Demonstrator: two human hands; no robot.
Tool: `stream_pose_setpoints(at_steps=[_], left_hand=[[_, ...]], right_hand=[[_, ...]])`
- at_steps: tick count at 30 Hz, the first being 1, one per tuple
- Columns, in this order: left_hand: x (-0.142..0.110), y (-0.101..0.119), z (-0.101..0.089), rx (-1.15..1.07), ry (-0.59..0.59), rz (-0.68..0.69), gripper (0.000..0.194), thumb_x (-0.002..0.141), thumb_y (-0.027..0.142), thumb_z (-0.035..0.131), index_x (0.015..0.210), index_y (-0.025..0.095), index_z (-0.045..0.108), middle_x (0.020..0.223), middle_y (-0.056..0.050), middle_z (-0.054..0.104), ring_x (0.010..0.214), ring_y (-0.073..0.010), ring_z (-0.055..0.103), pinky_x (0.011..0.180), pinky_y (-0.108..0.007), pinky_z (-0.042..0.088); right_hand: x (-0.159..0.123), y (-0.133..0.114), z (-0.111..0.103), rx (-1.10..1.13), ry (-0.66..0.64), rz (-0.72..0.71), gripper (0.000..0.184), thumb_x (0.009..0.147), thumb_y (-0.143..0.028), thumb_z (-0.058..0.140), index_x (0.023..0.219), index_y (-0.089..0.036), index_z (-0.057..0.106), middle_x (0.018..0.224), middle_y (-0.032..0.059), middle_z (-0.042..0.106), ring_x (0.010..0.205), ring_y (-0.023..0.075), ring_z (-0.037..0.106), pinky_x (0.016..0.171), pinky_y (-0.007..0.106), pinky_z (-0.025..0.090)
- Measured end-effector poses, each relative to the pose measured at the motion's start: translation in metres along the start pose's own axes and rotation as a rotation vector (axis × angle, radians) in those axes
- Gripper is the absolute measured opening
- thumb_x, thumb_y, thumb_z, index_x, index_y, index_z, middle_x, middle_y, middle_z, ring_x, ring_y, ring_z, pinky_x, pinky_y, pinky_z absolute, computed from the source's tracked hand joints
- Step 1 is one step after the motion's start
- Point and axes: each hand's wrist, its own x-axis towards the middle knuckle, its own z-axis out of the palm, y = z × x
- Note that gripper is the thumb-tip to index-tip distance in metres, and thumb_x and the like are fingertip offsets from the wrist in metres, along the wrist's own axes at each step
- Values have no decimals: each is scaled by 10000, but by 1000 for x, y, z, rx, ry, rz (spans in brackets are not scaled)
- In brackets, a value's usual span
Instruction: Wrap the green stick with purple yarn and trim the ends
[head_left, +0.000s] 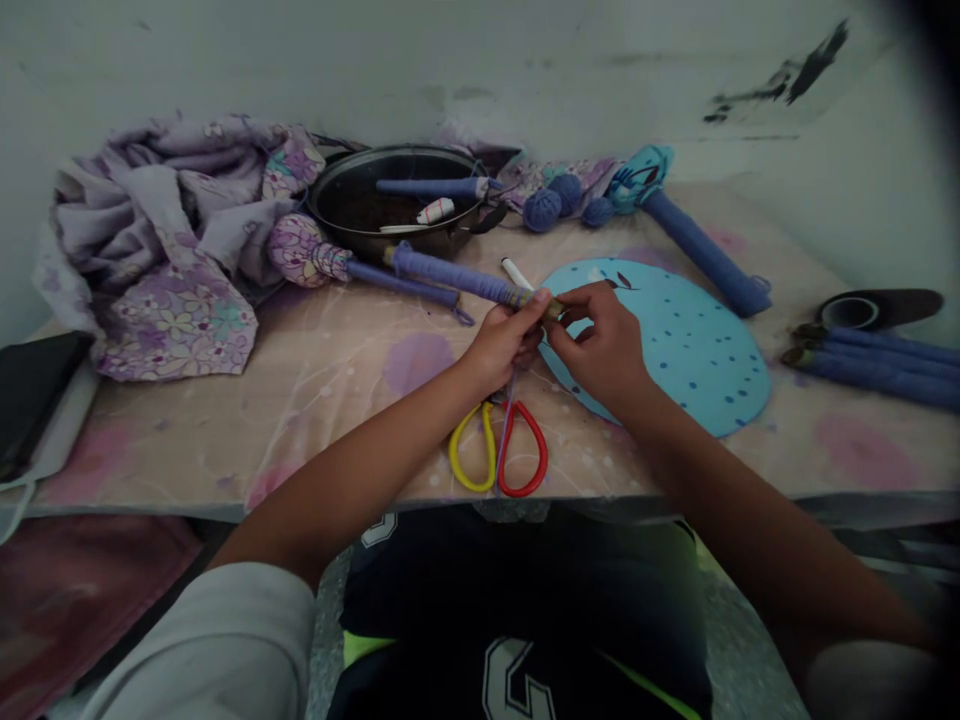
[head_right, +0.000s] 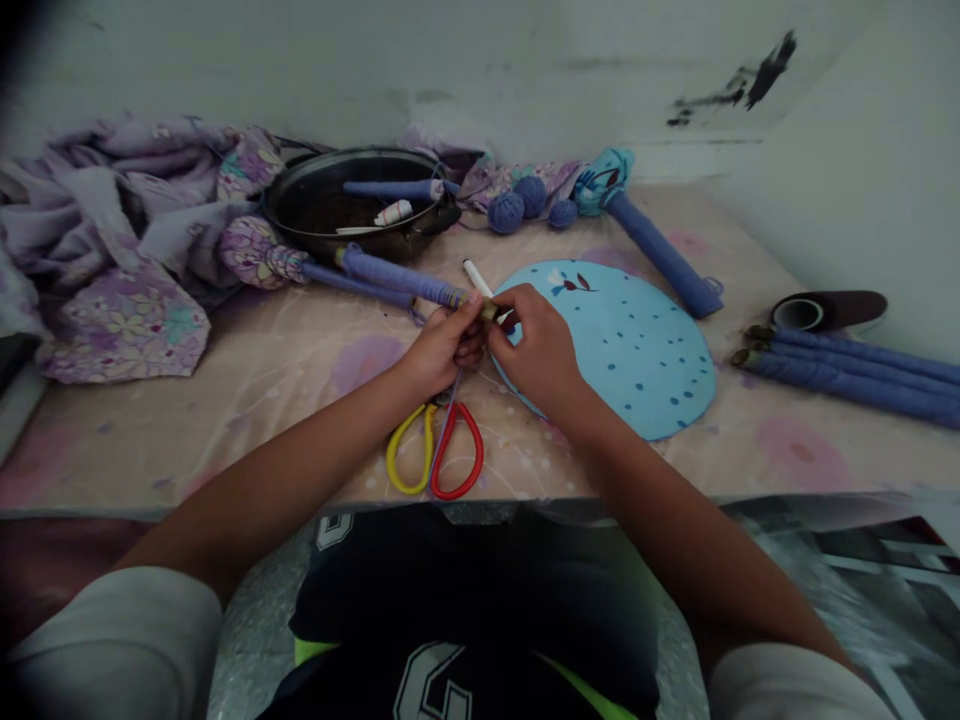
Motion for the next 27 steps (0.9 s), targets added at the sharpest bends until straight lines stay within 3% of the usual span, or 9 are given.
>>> stream_pose_setpoints(at_steps=[2, 7, 9, 16, 21, 24, 27], left_hand=[[-1, 1, 0, -27, -2, -10, 405, 676, 457, 705, 586, 167, 437, 447, 81, 313, 346, -5, 240, 356, -186, 132], [-2, 1, 0, -43, -88, 0, 308, 721, 383, 684, 643, 158, 489, 447, 85, 360, 332, -3, 254, 348, -164, 123], [-2, 1, 0, -29, -113, 3, 309, 736, 391, 665, 643, 154, 491, 457, 78, 388, 332, -1, 259, 346, -159, 123], [-3, 3, 0, -36, -29, 33, 226, 699, 312, 705, 720, 162, 537, 479, 87, 392, 336, 7, 247, 348, -154, 117], [-5, 4, 3, -23, 26, 35, 266, 664, 306, 727, 700, 168, 503, 480, 89, 406, 326, 7, 263, 346, -160, 120], [-5, 3, 3, 41, 35, 100, 245, 682, 315, 700, 732, 176, 505, 472, 91, 412, 330, -4, 278, 347, -170, 138], [-6, 3, 3, 83, 69, 151, 226, 678, 305, 686, 738, 175, 511, 453, 97, 392, 340, -12, 285, 359, -175, 166]], right_hand=[[1, 3, 1, 78, -47, 14, 183, 741, -254, 615, 891, -210, 521, 829, 0, 600, 685, 128, 588, 563, 253, 470], [9, 2, -4, 409, -203, 300, 315, 823, -501, 542, 889, -193, 525, 667, -14, 573, 497, 101, 552, 395, 208, 384], [11, 0, -7, 441, -242, 335, 344, 805, -519, 564, 846, -178, 548, 635, -7, 575, 481, 102, 550, 383, 209, 383], [7, 5, -4, 248, -126, 115, 184, 761, -309, 645, 872, -199, 548, 749, -3, 594, 650, 129, 589, 540, 257, 489], [7, 5, -8, 80, -199, -7, 268, 801, -261, 592, 1055, -176, 577, 790, 22, 633, 685, 155, 613, 627, 296, 490], [7, 4, -12, 71, -257, -15, 248, 842, -291, 554, 1054, -174, 610, 767, 28, 653, 663, 156, 623, 609, 288, 480], [6, 7, -15, 205, -298, 69, 277, 848, -370, 562, 1036, -174, 619, 702, 10, 649, 554, 127, 597, 528, 261, 465]])
